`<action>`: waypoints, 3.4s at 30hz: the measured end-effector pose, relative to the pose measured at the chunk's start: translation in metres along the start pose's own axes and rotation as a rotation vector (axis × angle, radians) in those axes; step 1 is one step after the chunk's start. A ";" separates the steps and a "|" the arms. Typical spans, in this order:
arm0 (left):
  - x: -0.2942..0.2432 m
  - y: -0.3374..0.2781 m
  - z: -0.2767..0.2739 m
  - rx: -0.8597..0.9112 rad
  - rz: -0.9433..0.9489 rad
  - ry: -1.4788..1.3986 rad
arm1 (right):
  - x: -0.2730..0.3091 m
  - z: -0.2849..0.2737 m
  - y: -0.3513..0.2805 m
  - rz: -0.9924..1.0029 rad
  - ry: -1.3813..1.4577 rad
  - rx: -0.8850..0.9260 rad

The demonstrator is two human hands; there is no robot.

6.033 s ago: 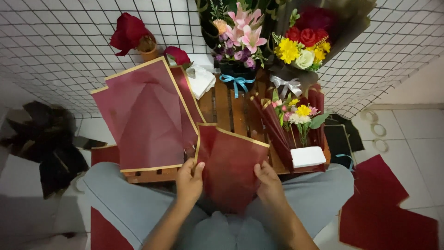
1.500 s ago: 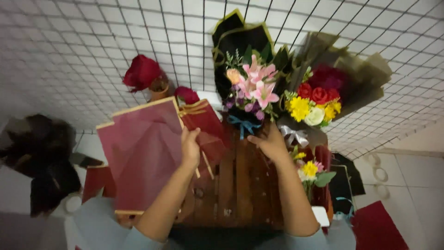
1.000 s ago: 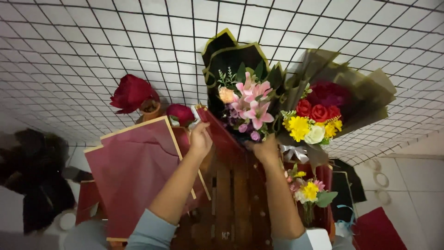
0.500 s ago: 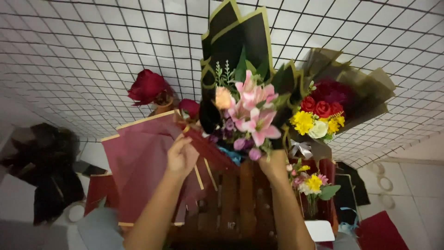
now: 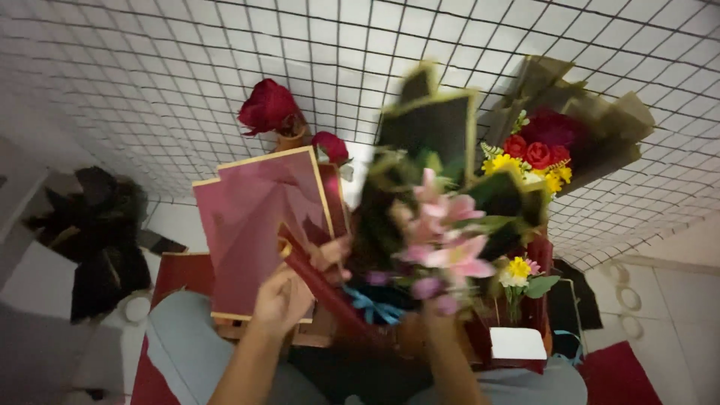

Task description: Wrapping flower bouquets with decorative paper using scissors and tape on a low wooden table.

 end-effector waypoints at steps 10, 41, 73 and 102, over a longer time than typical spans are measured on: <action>0.045 -0.031 -0.026 0.102 -0.162 -0.146 | -0.009 -0.033 -0.069 -0.180 -0.247 0.137; 0.067 -0.040 0.010 -0.408 -0.167 0.314 | -0.058 0.157 0.002 -0.188 0.042 0.065; 0.034 -0.018 -0.019 -0.668 -0.123 0.362 | -0.080 0.181 0.041 -0.322 -0.030 -0.013; 0.005 -0.057 -0.019 -0.979 0.061 0.921 | -0.094 0.074 0.037 -0.166 -0.315 -0.336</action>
Point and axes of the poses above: each hand's wrist, its own y-axis towards the middle knuckle, its own z-axis out of the palm, x = y × z, the point moved 1 cm from there along y, towards the middle knuckle, and after that the axes turned 9 degrees about -z, right-handed, at the moved point
